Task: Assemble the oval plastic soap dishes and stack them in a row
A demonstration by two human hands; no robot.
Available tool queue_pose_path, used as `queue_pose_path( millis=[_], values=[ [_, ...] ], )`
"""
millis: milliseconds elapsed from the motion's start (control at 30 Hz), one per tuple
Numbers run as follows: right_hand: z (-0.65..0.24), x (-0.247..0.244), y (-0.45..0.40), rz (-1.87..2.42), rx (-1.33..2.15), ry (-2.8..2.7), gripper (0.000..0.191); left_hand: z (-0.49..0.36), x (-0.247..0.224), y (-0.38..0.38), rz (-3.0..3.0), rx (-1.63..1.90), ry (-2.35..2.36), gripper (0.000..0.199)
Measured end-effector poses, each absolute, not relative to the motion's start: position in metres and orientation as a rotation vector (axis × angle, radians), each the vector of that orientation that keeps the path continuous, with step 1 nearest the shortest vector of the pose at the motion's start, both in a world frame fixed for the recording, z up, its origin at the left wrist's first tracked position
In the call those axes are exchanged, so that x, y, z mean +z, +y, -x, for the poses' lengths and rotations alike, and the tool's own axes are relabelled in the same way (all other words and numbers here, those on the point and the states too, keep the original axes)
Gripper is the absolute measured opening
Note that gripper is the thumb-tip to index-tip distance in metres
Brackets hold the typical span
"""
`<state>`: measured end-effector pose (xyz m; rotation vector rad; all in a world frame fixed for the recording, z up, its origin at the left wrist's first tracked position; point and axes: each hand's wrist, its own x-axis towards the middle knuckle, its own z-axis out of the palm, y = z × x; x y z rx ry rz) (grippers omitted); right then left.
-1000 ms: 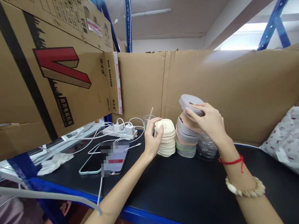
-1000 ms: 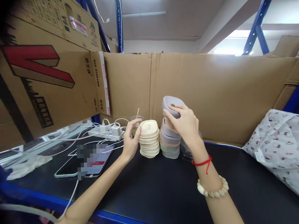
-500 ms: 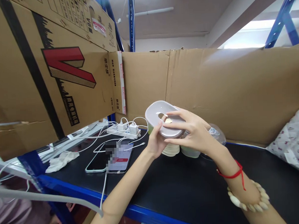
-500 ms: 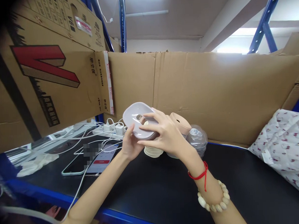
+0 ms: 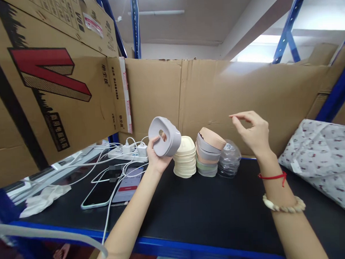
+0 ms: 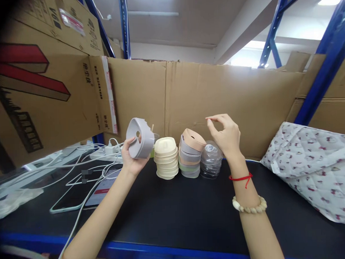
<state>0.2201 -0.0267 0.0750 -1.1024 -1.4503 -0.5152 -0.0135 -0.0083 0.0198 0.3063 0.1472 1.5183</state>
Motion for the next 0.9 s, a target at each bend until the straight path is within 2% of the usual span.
queue_pose_path(
  millis=[133, 300, 400, 600, 800, 900],
  values=[
    [-0.232, 0.079, -0.024, 1.731, -0.228, -1.327, 0.011, 0.012, 0.022, -0.013, -0.223, 1.531, 0.186, 0.022],
    [-0.233, 0.083, -0.021, 2.050, -0.095, -1.303, 0.019, 0.007, 0.022, -0.016, -0.218, 1.446, 0.153, 0.022],
    [-0.240, 0.081, -0.013, 2.126, -0.041, -1.332, 0.022, 0.004, 0.020, -0.017, -0.227, 1.436, 0.202, 0.022],
    [-0.249, 0.073, 0.003, 2.140, 0.255, -1.436, 0.016, 0.002, 0.013, -0.011, -0.258, 1.371, 0.128, 0.023],
    [-0.232, 0.078, -0.009, 2.222, 0.171, -1.530, 0.016, 0.003, 0.011, -0.006, -0.286, 1.349, 0.062, 0.046],
    [-0.235, 0.075, -0.007, 2.254, 0.014, -1.556, 0.016, 0.001, 0.009, -0.004, -0.311, 1.388, 0.044, 0.049]
  ],
)
